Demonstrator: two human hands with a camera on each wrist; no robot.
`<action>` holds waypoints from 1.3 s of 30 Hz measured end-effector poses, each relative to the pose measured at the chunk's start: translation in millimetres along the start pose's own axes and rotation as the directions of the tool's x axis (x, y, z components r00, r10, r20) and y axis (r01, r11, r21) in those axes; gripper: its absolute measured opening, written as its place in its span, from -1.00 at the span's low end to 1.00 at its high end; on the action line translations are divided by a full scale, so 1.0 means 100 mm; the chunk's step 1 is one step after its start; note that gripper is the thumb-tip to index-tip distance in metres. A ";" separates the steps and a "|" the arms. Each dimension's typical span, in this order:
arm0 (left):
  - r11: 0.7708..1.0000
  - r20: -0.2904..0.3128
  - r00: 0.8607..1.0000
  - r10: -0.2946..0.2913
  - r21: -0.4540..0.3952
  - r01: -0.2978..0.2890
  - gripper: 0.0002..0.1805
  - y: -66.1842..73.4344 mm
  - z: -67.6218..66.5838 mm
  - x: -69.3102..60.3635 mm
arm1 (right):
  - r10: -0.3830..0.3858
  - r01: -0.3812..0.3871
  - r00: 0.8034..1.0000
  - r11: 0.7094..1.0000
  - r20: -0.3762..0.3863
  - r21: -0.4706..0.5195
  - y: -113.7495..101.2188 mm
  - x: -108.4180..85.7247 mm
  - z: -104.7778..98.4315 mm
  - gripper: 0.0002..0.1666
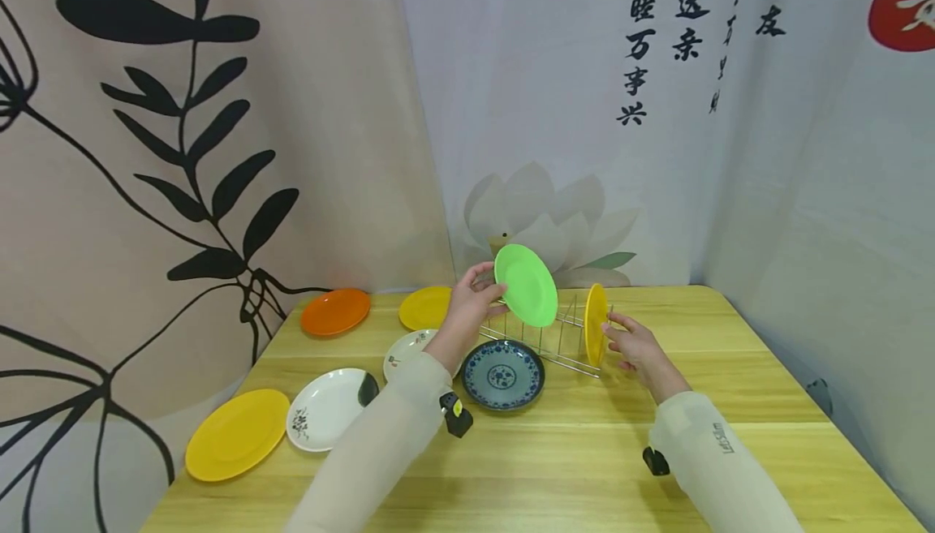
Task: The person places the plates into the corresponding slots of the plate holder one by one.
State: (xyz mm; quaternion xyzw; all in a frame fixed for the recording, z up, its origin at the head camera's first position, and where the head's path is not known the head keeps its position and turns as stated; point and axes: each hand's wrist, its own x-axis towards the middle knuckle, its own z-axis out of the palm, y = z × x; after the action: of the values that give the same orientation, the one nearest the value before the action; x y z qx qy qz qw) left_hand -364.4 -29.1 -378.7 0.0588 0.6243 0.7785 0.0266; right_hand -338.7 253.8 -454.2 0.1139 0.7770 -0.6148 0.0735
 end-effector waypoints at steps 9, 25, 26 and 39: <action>1.000 -0.022 1.000 0.009 -0.023 -0.010 -0.51 -0.03 0.23 0.15 | 0.005 -0.005 1.000 1.000 0.007 -0.003 -0.01 0.01 -0.02 -0.28; 0.998 0.013 0.998 0.061 0.011 -0.061 -0.49 -0.27 0.58 0.31 | -0.003 0.003 1.000 1.000 -0.001 0.010 0.00 0.02 -0.02 -0.30; 0.998 0.021 0.998 0.061 0.019 -0.061 -0.49 -0.30 0.59 0.32 | -0.005 0.005 1.000 1.000 0.000 0.009 0.00 0.02 -0.02 -0.29; 0.995 0.055 0.998 0.026 0.098 -0.031 -0.56 -0.60 0.78 0.27 | -0.005 0.005 1.000 1.000 0.015 0.024 0.03 0.02 -0.04 -0.27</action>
State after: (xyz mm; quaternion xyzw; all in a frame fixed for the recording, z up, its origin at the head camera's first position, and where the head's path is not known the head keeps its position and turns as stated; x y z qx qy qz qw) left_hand -383.2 62.6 -419.4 0.0900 0.6603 0.7450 0.0292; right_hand -339.6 258.2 -457.0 0.1084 0.7693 -0.6250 0.0763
